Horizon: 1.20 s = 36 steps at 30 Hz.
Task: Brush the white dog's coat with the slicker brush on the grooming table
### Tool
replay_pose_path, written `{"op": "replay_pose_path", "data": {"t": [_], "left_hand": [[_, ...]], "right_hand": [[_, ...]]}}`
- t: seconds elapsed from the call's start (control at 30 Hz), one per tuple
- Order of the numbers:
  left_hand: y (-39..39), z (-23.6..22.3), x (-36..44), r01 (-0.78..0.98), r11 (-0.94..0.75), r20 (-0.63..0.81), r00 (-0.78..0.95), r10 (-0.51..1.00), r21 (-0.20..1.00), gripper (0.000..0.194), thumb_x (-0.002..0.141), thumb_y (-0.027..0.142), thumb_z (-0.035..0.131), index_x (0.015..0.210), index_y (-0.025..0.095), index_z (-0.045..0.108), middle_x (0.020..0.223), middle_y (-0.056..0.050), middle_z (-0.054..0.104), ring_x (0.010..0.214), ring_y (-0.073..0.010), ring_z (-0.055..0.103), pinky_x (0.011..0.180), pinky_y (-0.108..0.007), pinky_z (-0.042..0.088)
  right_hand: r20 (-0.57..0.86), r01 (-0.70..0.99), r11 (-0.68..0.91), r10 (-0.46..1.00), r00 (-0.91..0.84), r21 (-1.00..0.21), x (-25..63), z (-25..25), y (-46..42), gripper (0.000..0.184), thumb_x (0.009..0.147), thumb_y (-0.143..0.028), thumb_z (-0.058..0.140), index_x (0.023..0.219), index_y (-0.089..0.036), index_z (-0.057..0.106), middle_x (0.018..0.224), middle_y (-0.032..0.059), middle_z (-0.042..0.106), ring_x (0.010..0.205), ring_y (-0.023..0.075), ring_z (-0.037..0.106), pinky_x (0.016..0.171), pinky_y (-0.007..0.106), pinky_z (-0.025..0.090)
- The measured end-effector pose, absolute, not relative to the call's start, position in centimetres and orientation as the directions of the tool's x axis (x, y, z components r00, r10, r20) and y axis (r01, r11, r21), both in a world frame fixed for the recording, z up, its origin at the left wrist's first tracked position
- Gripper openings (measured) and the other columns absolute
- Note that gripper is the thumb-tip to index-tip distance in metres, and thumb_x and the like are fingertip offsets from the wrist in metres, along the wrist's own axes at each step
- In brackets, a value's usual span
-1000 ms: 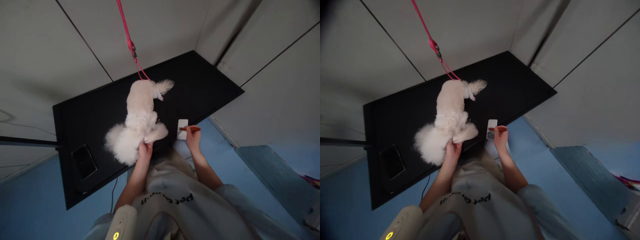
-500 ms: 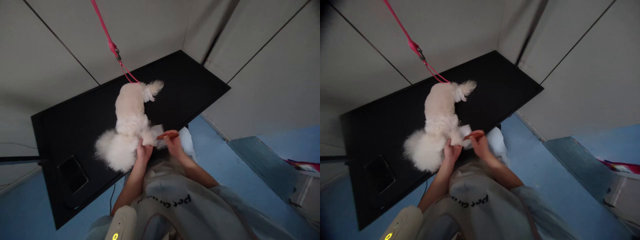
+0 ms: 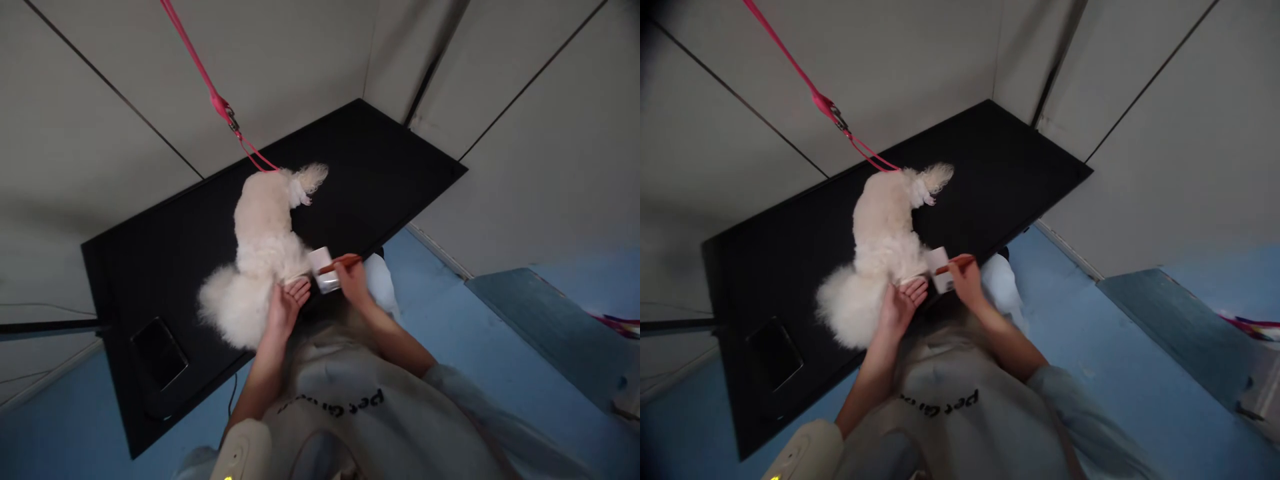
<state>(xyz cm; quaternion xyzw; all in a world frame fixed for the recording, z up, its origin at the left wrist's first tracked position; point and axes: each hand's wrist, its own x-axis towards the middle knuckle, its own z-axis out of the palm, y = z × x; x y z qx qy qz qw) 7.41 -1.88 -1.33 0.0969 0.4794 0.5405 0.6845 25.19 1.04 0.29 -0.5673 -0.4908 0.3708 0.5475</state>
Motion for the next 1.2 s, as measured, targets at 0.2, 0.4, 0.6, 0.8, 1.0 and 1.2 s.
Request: {"op": "replay_pose_path", "data": {"t": [0.2, 0.4, 0.6, 0.8, 1.0, 1.2], "left_hand": [[-3.3, 2.9, 2.7, -0.117, 0.222, -0.251, -0.453, 0.855, 0.968, 0.037, 0.073, 0.051, 0.069, 0.086, 0.015, 0.069, 0.083, -0.007, 0.072, 0.07, -0.0178, 0.068, 0.069, -0.03, 0.053], [-3.4, 4.7, -0.4, 0.127, 0.171, -0.088, -0.487, 0.869, 0.977, 0.035, 0.079, 0.042, 0.066, 0.102, 0.016, 0.07, 0.082, -0.005, 0.07, 0.064, -0.0149, 0.063, 0.069, -0.029, 0.052], [-2.3, 1.8, -1.4, 0.376, 0.048, 0.091, -0.343, 0.935, 0.925, 0.025, 0.057, 0.025, 0.083, 0.079, 0.019, 0.072, 0.102, -0.008, 0.066, 0.112, -0.028, 0.054, 0.11, -0.041, 0.032], [-2.0, -0.9, -4.6, 0.395, 0.066, 0.114, -0.416, 0.902, 0.916, 0.023, 0.07, 0.035, 0.069, 0.084, 0.017, 0.07, 0.099, -0.008, 0.066, 0.098, -0.0214, 0.059, 0.098, -0.034, 0.042], [-4.9, -1.3, -6.7, 0.336, 0.367, -0.033, -0.696, 0.717, 0.867, 0.027, 0.076, 0.042, 0.057, 0.072, 0.015, 0.063, 0.065, -0.001, 0.059, 0.063, -0.0153, 0.053, 0.065, -0.026, 0.043], [-7.5, -1.2, -7.1, 0.236, 0.444, -0.265, -0.537, 0.801, 0.864, 0.029, 0.072, 0.042, 0.057, 0.067, 0.014, 0.065, 0.065, -0.002, 0.062, 0.066, -0.0169, 0.053, 0.063, -0.026, 0.041]], "right_hand": [[0.133, 0.039, 0.131, 0.99, 0.052, -0.991, 22.4, -1.3, 0.9, 0.016, 0.082, -0.036, 0.057, 0.089, -0.021, 0.055, 0.091, 0.0043, 0.062, 0.085, 0.0172, 0.061, 0.081, 0.033, 0.049], [-0.024, 0.067, -0.045, 0.956, 0.294, -0.997, 25.1, -1.6, 2.7, 0.022, 0.077, -0.038, 0.059, 0.086, -0.02, 0.052, 0.081, 0.0031, 0.061, 0.078, 0.0187, 0.058, 0.077, 0.036, 0.05], [0.039, -0.068, 0.049, 0.989, 0.145, -0.996, 22.4, -0.5, 0.2, 0.02, 0.083, -0.038, 0.056, 0.092, -0.021, 0.051, 0.089, 0.0043, 0.064, 0.083, 0.0182, 0.062, 0.082, 0.036, 0.051], [-0.102, -0.176, -0.08, 0.987, 0.122, -0.981, 18.6, -1.8, 3.7, 0.028, 0.077, -0.044, 0.059, 0.087, -0.021, 0.047, 0.079, 0.0011, 0.063, 0.075, 0.0168, 0.061, 0.077, 0.036, 0.052], [0.081, -0.094, 0.058, 0.962, -0.261, -0.994, 17.5, 1.0, 2.1, 0.019, 0.078, -0.037, 0.061, 0.086, -0.021, 0.055, 0.085, 0.0022, 0.065, 0.08, 0.0168, 0.062, 0.077, 0.032, 0.051], [0.076, -0.07, 0.078, 0.996, 0.04, -0.994, 15.6, 2.4, 2.7, 0.02, 0.079, -0.037, 0.057, 0.092, -0.022, 0.053, 0.088, 0.0037, 0.064, 0.082, 0.0174, 0.061, 0.079, 0.034, 0.051]]}}
